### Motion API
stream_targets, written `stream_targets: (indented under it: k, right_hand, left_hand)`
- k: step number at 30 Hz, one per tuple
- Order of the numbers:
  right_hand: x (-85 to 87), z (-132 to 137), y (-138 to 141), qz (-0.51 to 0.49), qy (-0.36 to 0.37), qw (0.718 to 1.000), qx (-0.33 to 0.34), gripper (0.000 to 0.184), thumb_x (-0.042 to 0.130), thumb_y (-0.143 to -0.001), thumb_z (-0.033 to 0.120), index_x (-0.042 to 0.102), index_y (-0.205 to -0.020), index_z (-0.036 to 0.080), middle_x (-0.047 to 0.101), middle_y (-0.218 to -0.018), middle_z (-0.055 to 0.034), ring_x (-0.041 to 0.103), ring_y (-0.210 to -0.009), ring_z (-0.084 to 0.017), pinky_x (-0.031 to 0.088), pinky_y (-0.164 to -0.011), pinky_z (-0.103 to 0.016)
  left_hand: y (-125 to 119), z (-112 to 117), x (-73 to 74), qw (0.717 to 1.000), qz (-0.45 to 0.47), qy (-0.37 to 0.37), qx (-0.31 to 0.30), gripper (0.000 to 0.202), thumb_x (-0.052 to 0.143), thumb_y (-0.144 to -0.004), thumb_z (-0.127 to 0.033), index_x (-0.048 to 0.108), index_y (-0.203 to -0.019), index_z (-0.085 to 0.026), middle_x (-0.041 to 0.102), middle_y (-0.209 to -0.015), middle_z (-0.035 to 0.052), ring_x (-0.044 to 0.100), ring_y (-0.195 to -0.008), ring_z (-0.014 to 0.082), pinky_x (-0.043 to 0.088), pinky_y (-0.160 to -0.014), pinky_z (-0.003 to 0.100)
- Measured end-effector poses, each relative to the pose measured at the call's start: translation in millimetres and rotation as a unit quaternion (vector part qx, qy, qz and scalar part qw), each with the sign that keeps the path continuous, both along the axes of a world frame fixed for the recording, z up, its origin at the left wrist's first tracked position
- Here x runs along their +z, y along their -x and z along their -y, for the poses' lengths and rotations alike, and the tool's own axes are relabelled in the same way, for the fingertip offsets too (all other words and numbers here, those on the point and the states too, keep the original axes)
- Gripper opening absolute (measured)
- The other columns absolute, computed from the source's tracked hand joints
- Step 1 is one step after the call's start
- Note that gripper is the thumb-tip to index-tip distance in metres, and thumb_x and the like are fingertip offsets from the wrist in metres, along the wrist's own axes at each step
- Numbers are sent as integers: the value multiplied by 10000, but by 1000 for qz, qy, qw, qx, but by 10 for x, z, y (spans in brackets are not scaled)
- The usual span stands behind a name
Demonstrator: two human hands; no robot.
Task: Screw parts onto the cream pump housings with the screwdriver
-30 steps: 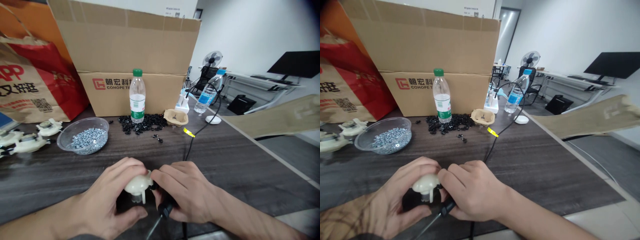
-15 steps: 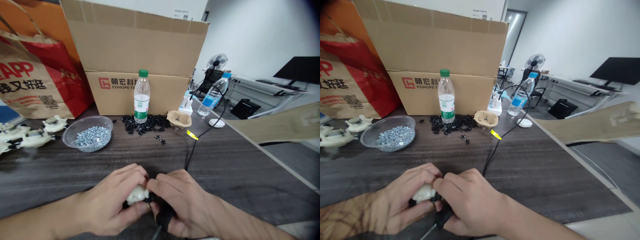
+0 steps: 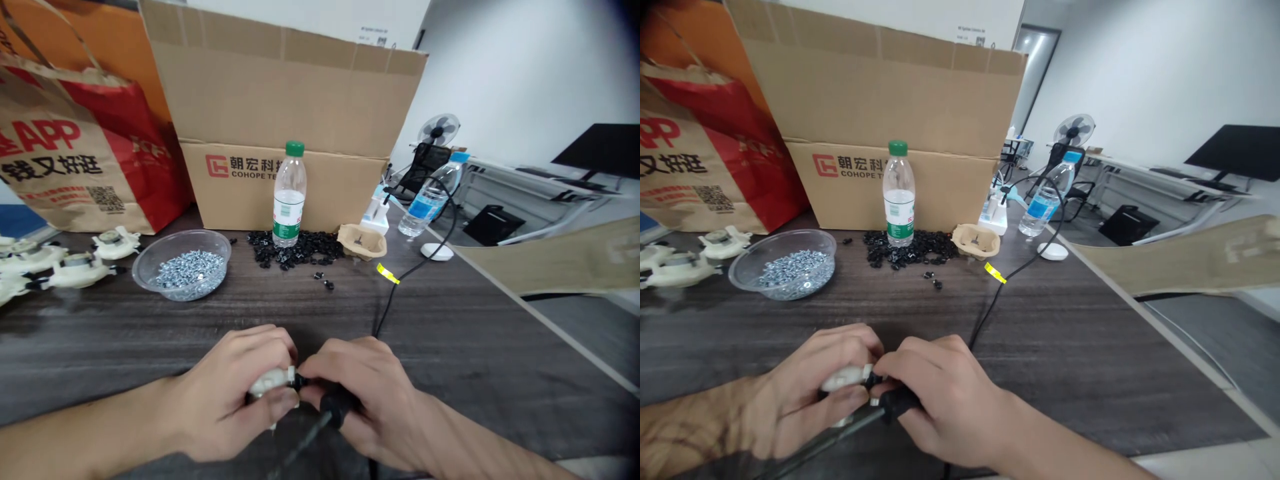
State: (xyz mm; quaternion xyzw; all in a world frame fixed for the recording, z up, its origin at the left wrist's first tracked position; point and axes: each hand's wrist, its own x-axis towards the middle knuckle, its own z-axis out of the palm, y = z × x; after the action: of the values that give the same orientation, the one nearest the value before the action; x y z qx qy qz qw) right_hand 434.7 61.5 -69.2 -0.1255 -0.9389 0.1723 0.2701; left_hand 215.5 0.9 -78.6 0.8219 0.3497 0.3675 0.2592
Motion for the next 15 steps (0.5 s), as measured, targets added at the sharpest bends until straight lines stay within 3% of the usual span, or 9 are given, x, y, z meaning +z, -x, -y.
stream_targets:
  k: [5,9,12,15]
  right_hand:
    - [29,17,-5,5,-24,1000,15,316,477,-804,133,568,-1092,226,693,-846,-2,643,-666,-157,480,-593,-301]
    - [41,30,-6,-10,-36,999,37,451,471,-769,85,542,-1197,209,704,-898,-11,664,-740,-176,503,-641,-319]
    - [32,45,1,-25,-11,999,35,497,489,-740,61,539,-1205,229,700,-916,-5,670,-767,-171,507,-657,-310]
    - [18,54,13,-42,44,998,23,440,525,-710,50,571,-1088,271,684,-877,27,657,-724,-145,499,-621,-280]
  left_hand:
    - [-3,4,23,1000,-17,-20,7,13,465,-897,-203,475,-893,-194,547,-815,30,515,-733,157,401,-677,298]
    - [1,8,85,998,-44,-38,13,68,437,-905,-211,493,-939,-194,571,-825,47,555,-761,175,435,-691,306]
    - [-3,13,94,998,-48,-39,8,81,432,-905,-219,503,-934,-194,572,-811,48,562,-751,176,448,-684,299]
    - [-7,17,67,997,-42,-57,34,64,451,-900,-217,506,-922,-194,566,-788,39,550,-721,165,438,-660,283]
